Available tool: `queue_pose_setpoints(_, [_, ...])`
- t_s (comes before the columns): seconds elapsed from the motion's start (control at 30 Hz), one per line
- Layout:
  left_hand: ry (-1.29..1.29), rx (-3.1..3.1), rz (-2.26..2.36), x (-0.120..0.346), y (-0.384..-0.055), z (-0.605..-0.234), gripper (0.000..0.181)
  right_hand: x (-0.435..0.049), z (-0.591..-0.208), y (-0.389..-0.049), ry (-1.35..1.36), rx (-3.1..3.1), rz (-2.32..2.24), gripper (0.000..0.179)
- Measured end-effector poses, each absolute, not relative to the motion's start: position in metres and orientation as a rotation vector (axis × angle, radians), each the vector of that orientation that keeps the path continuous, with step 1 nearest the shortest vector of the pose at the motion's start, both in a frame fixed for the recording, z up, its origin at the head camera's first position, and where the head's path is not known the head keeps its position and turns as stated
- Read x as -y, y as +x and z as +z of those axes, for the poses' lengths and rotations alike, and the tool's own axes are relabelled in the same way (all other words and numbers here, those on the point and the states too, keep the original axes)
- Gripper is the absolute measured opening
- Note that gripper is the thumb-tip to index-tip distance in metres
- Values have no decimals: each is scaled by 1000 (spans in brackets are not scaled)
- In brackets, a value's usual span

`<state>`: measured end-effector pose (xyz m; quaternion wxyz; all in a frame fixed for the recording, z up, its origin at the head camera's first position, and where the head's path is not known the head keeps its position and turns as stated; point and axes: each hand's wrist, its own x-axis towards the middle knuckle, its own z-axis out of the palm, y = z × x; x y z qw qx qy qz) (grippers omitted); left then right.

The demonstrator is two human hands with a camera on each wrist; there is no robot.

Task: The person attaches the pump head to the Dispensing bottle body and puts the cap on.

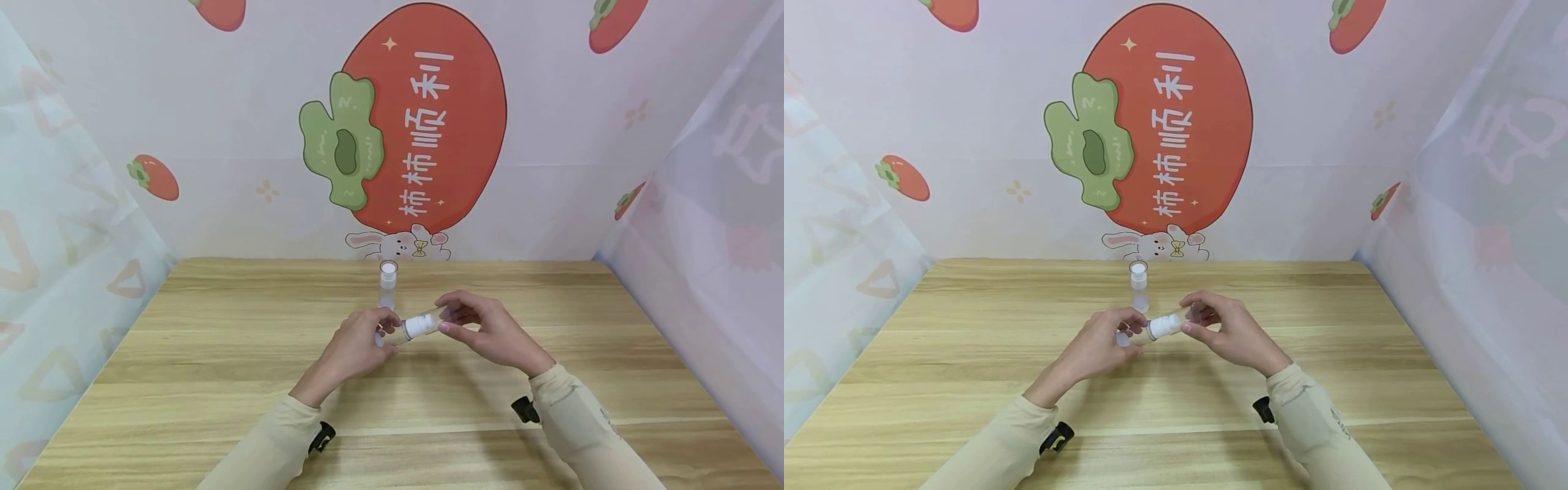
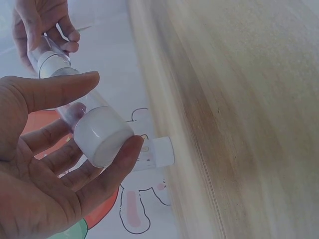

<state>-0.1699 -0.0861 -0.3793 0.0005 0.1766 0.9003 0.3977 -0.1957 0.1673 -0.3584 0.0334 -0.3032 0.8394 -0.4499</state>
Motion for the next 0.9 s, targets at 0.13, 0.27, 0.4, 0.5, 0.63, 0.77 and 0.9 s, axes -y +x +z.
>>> queue_pose_setpoints(0.13, [560, -2825, 1256, 85, -170, -378, 32, -166, -358, -195, -935, -2575, -1392, 33])
queue_pose_setpoints(0.27, [563, -2823, 1254, 85, -170, -377, 32, -166, -359, -196, -929, -2567, -1397, 32])
queue_pose_setpoints(0.4, [564, -2830, 1245, 84, -170, -377, 32, -166, -360, -196, -926, -2556, -1397, 31])
queue_pose_setpoints(0.5, [566, -2842, 1230, 84, -170, -377, 32, -165, -360, -195, -925, -2547, -1395, 30])
queue_pose_setpoints(0.63, [562, -2845, 1224, 84, -169, -376, 32, -165, -361, -195, -916, -2535, -1389, 30])
queue_pose_setpoints(0.77, [560, -2847, 1220, 84, -169, -376, 32, -164, -361, -195, -912, -2530, -1384, 30])
queue_pose_setpoints(0.9, [568, -2856, 1205, 84, -169, -375, 32, -163, -363, -195, -922, -2535, -1376, 29])
